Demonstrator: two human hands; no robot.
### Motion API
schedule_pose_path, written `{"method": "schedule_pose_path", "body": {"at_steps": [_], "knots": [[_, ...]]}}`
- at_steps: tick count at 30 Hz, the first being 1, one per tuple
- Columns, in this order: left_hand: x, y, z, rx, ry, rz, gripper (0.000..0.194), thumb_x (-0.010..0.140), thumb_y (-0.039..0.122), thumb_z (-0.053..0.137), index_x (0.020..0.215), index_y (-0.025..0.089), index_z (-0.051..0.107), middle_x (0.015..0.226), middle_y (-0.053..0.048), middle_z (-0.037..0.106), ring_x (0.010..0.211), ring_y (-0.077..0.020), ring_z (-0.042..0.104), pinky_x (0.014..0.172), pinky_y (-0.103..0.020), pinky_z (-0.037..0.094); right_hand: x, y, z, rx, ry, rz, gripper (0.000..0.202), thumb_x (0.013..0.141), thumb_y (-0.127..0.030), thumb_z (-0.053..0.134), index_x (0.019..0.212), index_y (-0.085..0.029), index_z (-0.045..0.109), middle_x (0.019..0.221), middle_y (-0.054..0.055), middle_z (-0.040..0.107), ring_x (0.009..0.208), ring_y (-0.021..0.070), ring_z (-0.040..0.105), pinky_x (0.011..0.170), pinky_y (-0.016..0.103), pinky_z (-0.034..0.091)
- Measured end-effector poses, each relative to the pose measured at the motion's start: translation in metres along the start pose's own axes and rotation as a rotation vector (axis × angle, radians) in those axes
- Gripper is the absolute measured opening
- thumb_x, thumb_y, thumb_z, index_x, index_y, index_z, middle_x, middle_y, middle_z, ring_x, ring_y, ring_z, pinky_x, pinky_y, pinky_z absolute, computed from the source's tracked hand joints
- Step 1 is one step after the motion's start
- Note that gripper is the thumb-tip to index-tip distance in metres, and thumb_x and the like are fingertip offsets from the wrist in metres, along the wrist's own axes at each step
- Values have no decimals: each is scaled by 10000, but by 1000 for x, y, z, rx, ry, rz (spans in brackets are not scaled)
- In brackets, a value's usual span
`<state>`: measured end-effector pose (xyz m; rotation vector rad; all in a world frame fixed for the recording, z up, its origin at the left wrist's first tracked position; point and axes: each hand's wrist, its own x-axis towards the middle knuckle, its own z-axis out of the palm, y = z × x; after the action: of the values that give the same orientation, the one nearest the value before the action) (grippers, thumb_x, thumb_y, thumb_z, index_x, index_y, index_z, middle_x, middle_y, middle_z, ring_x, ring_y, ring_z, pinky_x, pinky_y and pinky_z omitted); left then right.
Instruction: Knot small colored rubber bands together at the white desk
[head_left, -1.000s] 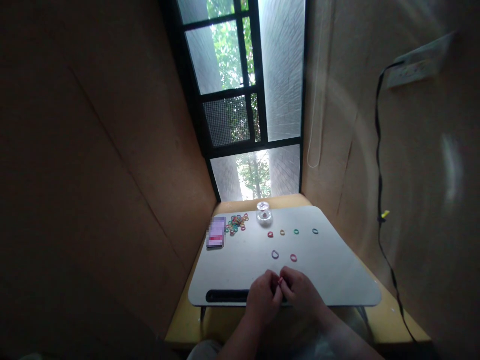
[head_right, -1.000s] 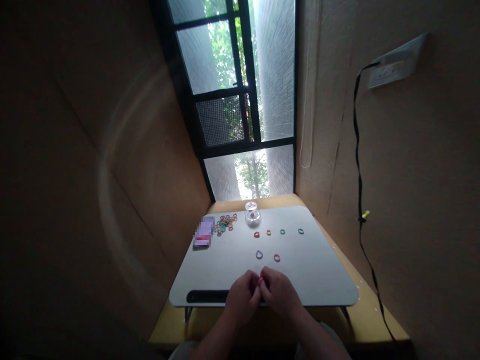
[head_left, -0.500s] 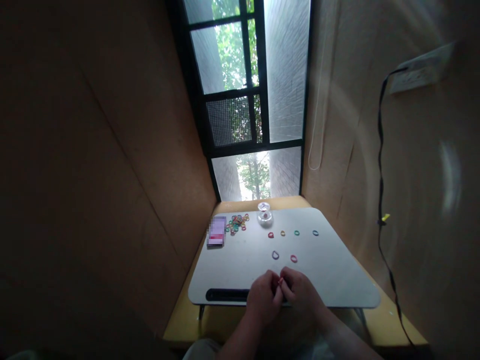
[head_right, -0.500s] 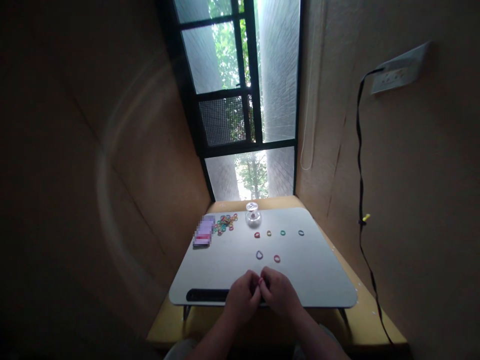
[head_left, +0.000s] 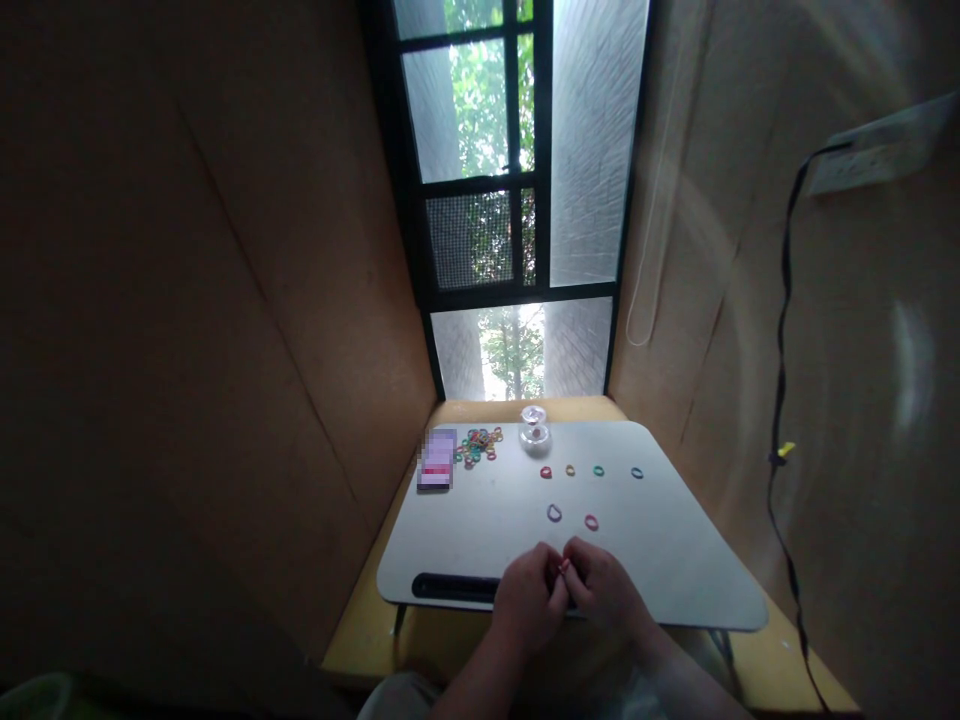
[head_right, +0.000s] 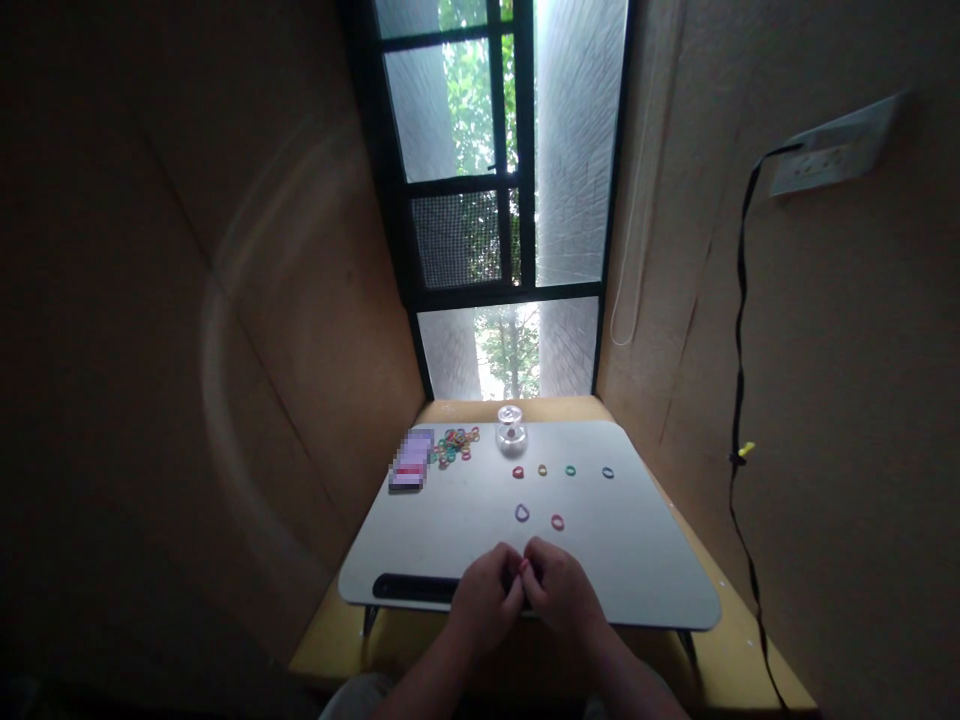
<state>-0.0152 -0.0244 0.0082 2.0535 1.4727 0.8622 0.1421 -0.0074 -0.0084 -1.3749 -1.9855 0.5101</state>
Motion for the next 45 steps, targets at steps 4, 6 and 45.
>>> {"method": "schedule_pose_path", "body": {"at_steps": [4, 6, 45], "knots": [[0, -1, 1, 13, 4, -5, 103, 894, 270, 499, 863, 203, 570, 780, -8, 624, 696, -148, 538, 632, -264, 332, 0, -1, -1, 3, 0, -3, 159, 864, -257, 443, 716, -214, 486, 677, -2, 595, 633, 152, 534, 599, 257, 346], [0, 0, 2, 17, 8, -6, 106, 897, 276, 500, 864, 203, 569, 782, -8, 626, 697, -149, 540, 633, -264, 333, 0, -1, -1, -1, 1, 1, 164, 865, -260, 444, 713, -214, 487, 673, -3, 596, 632, 152, 533, 600, 257, 346], [4, 0, 9, -28, 15, -11, 139, 880, 266, 506, 794, 187, 581, 745, -9, 618, 687, -153, 537, 638, -263, 353, -1, -4, -11, 124, 36, 10, 104, 829, -219, 497, 727, -205, 510, 683, -4, 597, 624, 135, 507, 584, 243, 303]]}}
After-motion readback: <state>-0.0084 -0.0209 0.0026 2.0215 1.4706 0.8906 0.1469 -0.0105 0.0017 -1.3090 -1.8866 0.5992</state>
